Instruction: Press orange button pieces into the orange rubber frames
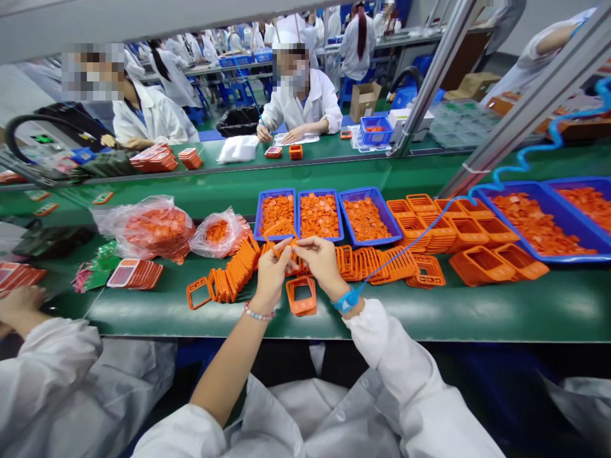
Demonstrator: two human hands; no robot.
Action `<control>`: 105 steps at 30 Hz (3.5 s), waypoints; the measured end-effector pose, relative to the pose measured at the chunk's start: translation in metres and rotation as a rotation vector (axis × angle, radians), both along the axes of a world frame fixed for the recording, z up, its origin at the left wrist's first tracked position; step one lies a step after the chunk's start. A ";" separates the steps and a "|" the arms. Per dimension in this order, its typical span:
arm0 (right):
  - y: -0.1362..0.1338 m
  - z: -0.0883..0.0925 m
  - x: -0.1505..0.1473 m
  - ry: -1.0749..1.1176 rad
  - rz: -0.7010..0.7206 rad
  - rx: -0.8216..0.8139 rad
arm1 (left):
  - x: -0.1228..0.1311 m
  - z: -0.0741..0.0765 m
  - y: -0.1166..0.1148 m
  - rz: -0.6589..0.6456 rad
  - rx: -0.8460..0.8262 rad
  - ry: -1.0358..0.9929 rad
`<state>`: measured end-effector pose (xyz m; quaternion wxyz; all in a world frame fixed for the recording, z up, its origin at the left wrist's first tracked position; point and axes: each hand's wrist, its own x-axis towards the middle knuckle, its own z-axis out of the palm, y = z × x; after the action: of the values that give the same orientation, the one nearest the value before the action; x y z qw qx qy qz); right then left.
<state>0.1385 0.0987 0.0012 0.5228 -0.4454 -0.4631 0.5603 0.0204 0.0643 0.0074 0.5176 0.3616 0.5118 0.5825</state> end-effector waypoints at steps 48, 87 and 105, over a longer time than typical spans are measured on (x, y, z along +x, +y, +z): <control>-0.058 -0.008 0.063 0.059 -0.029 -0.137 | -0.081 -0.017 0.160 -0.293 -0.032 1.335; -0.055 0.045 0.032 0.221 0.200 -0.257 | -0.041 0.019 -0.034 -0.126 0.942 1.245; -0.072 0.066 0.039 0.258 0.371 -0.101 | -0.034 0.049 -0.067 -0.227 0.402 0.378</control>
<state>0.1777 0.0267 0.0674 0.4429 -0.3028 -0.4376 0.7215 -0.0139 -0.0030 0.0562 0.3928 0.6138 0.4299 0.5330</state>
